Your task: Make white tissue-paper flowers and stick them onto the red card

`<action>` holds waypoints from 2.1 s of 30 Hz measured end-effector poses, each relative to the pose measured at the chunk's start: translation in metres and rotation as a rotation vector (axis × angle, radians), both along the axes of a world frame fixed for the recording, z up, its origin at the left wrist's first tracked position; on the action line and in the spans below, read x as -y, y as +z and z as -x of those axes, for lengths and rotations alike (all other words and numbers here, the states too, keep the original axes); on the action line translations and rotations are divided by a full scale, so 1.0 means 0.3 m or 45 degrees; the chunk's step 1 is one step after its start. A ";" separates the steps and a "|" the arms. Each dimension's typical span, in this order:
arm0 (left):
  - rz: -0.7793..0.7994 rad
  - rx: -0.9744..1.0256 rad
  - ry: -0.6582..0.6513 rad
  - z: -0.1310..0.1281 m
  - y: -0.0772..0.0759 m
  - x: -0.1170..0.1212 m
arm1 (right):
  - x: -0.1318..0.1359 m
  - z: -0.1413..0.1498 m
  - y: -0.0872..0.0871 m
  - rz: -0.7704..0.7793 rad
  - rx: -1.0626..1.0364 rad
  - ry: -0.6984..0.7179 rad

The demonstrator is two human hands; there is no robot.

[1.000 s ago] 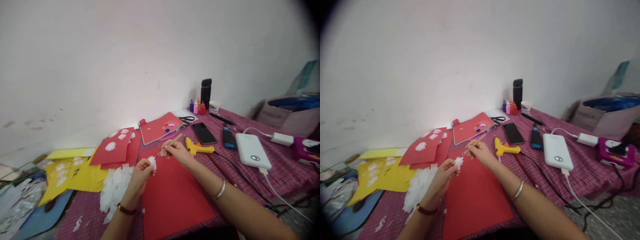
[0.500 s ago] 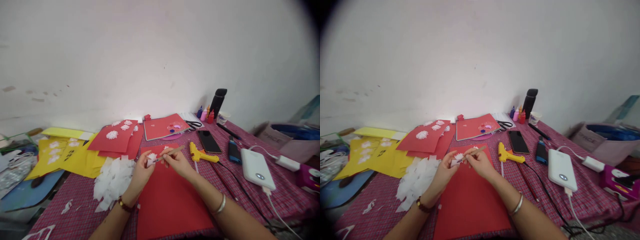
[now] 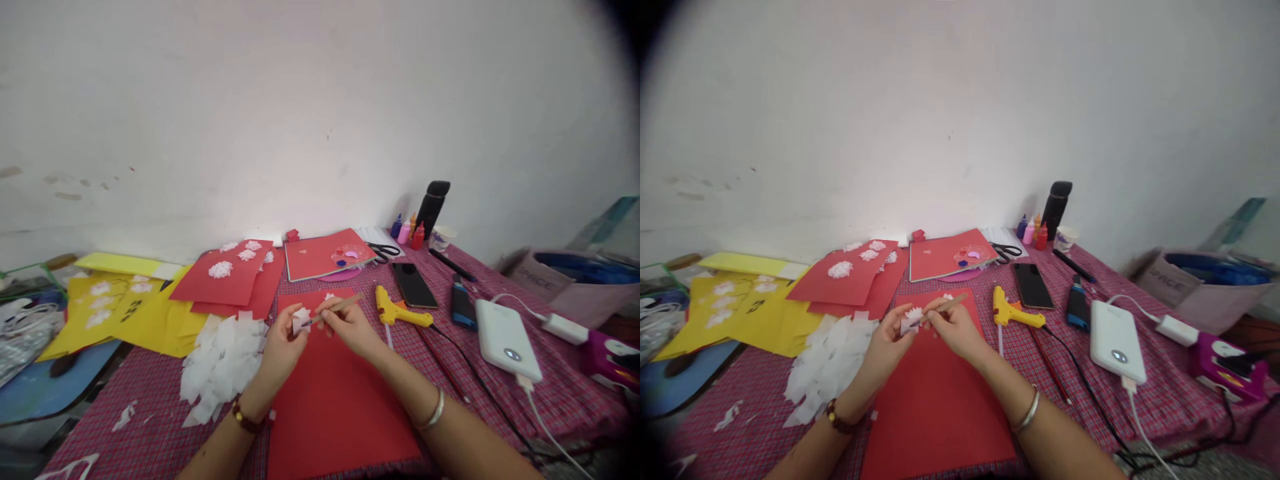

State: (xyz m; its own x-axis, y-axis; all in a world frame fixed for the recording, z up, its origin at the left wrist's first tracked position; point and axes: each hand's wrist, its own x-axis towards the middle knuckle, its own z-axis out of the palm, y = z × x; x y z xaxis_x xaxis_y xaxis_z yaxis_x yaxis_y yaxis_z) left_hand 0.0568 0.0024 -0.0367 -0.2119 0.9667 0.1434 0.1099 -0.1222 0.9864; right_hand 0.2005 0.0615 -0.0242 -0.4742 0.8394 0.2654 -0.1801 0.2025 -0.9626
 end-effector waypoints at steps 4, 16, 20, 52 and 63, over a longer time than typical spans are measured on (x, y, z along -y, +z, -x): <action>-0.044 0.129 -0.007 0.004 0.019 0.019 | -0.007 -0.006 -0.001 -0.018 -0.014 -0.032; 0.050 0.671 -0.037 0.016 0.015 0.009 | 0.004 0.002 0.017 0.190 -0.178 0.027; 0.042 0.654 -0.040 0.007 0.017 0.019 | 0.007 0.011 0.008 0.172 -0.182 -0.006; -0.228 -1.395 -0.330 -0.111 0.011 -0.350 | -0.214 -0.169 -0.019 0.225 -0.083 -0.755; 0.031 -1.214 -0.271 -0.082 -0.036 -0.408 | -0.226 -0.157 -0.068 -0.216 0.618 -0.773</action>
